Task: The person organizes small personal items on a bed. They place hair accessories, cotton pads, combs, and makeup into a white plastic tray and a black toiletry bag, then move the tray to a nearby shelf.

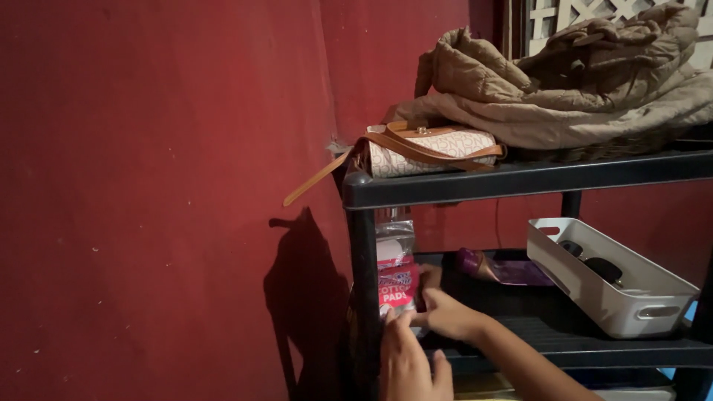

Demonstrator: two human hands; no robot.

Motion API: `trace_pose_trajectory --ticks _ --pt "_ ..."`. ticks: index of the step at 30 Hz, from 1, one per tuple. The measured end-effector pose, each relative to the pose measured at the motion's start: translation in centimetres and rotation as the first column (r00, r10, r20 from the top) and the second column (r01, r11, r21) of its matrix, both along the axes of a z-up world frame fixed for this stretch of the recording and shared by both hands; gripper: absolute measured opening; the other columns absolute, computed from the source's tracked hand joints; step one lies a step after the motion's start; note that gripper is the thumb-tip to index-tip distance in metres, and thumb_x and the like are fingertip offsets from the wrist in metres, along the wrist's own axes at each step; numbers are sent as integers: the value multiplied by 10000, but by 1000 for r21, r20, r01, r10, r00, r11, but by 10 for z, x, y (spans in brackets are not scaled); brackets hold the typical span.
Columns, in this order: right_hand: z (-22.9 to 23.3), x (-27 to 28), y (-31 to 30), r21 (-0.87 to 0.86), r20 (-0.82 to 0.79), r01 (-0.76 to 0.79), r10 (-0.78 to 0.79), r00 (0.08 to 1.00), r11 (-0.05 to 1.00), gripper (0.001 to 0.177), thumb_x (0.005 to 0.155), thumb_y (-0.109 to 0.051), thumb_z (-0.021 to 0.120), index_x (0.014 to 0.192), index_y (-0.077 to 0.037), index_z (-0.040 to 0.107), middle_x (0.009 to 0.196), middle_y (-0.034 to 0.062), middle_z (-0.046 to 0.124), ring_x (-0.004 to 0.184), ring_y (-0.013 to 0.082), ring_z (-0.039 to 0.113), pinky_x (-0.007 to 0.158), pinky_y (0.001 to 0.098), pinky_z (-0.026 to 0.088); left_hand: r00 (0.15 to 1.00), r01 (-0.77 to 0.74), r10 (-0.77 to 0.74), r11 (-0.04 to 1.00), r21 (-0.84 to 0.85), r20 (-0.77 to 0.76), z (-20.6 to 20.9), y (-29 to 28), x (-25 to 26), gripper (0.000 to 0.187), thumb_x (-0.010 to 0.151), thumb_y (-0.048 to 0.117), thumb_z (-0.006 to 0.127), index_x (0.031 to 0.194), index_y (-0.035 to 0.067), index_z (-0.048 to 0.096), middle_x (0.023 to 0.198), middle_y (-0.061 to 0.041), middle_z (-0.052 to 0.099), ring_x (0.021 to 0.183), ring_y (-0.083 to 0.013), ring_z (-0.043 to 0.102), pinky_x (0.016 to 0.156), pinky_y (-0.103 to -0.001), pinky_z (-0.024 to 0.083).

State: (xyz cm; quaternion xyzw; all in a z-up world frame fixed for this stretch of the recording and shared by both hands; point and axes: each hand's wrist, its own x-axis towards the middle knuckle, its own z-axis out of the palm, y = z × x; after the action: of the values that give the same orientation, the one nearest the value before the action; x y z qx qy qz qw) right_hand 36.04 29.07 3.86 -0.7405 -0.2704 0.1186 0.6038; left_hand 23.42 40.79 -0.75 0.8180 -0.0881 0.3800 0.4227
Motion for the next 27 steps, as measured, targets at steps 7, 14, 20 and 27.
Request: trace_pose_trajectory --ticks 7,14,20,27 --pt "12 -17 -5 6 123 67 -67 990 998 905 769 -120 936 1522 -105 433 1571 -43 241 1363 107 607 1114 276 559 981 -3 5 1000 11 -194 24 -6 -2 795 786 133 769 1505 178 434 1616 -177 426 1524 -398 374 1160 -507 389" --pt "15 -28 -3 -150 107 69 -54 993 986 393 794 -169 879 1158 -121 739 1196 12 620 986 83 658 856 234 566 992 -85 90 995 57 -86 -5 -10 7 850 730 143 779 1517 175 459 1709 -209 307 1593 -377 276 1199 -472 339" --pt "12 -29 -13 153 0 124 -125 992 980 1240 696 -13 932 1585 -183 84 1425 103 627 1208 175 685 882 332 645 998 -58 57 998 -31 -31 4 -10 -2 854 662 138 722 1483 190 491 1680 -163 375 1465 -387 451 1120 -470 417" --pt "8 -86 -66 331 171 431 -502 848 840 323 787 -138 930 1041 -72 741 1106 53 785 1008 156 753 865 308 627 951 -22 57 993 -117 303 37 -40 -44 709 583 243 750 1276 139 645 1447 -129 635 1328 -337 611 1078 -431 475"
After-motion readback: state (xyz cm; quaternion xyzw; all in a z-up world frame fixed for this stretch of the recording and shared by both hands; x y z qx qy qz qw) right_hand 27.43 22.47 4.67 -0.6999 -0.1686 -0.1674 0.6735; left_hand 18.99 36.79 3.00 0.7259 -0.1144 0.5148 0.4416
